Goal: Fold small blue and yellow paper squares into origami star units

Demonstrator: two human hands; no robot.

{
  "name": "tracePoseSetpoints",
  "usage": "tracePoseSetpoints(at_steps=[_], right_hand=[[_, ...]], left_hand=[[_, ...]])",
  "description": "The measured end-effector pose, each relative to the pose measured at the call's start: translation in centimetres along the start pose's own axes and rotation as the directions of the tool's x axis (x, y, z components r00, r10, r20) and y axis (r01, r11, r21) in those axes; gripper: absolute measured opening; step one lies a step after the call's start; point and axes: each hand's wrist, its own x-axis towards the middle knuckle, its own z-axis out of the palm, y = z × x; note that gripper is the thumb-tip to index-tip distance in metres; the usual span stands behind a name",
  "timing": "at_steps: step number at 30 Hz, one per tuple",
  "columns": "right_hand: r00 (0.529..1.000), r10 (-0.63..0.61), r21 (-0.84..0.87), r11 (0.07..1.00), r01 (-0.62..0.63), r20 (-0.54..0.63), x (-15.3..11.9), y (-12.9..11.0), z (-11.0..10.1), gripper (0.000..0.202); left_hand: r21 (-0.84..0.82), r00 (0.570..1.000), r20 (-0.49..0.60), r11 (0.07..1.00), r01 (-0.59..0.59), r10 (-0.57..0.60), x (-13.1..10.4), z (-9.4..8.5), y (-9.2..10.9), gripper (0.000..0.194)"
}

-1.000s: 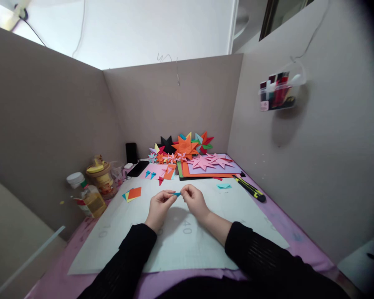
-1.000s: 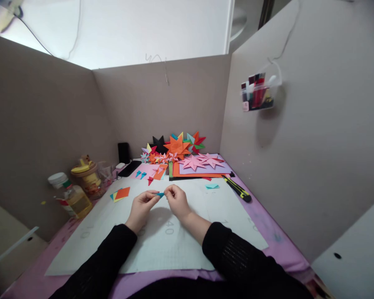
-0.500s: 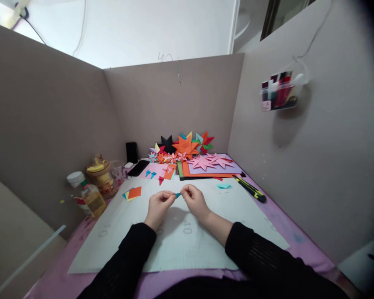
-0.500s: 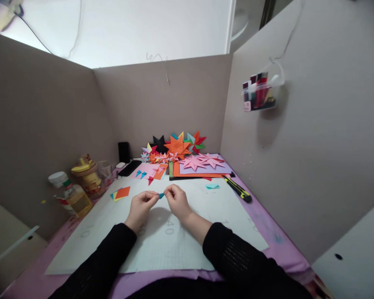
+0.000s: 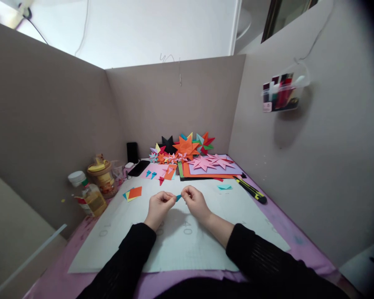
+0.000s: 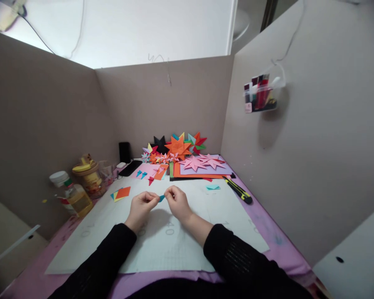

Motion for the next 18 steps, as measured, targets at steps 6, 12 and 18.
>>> tracePoseSetpoints(at_steps=[6, 12, 18], right_hand=[[0.986, 0.161, 0.143, 0.976, -0.164, 0.034, 0.6, 0.9, -0.1, 0.020], [0.996, 0.066, 0.121, 0.990, -0.073, 0.064, 0.6, 1.4, -0.3, 0.019], [0.998, 0.012, -0.026, 1.000, -0.010, 0.067, 0.6, 0.9, 0.0, 0.014]], left_hand=[[-0.178, 0.999, -0.009, 0.983, 0.032, -0.034, 0.2, 0.1, -0.9, 0.028], [-0.245, 0.998, 0.008, 0.967, 0.065, -0.065, 0.2, 0.2, -1.0, 0.032], [-0.210, 0.997, 0.064, 0.976, 0.048, -0.035, 0.1, 0.4, -1.1, 0.028]])
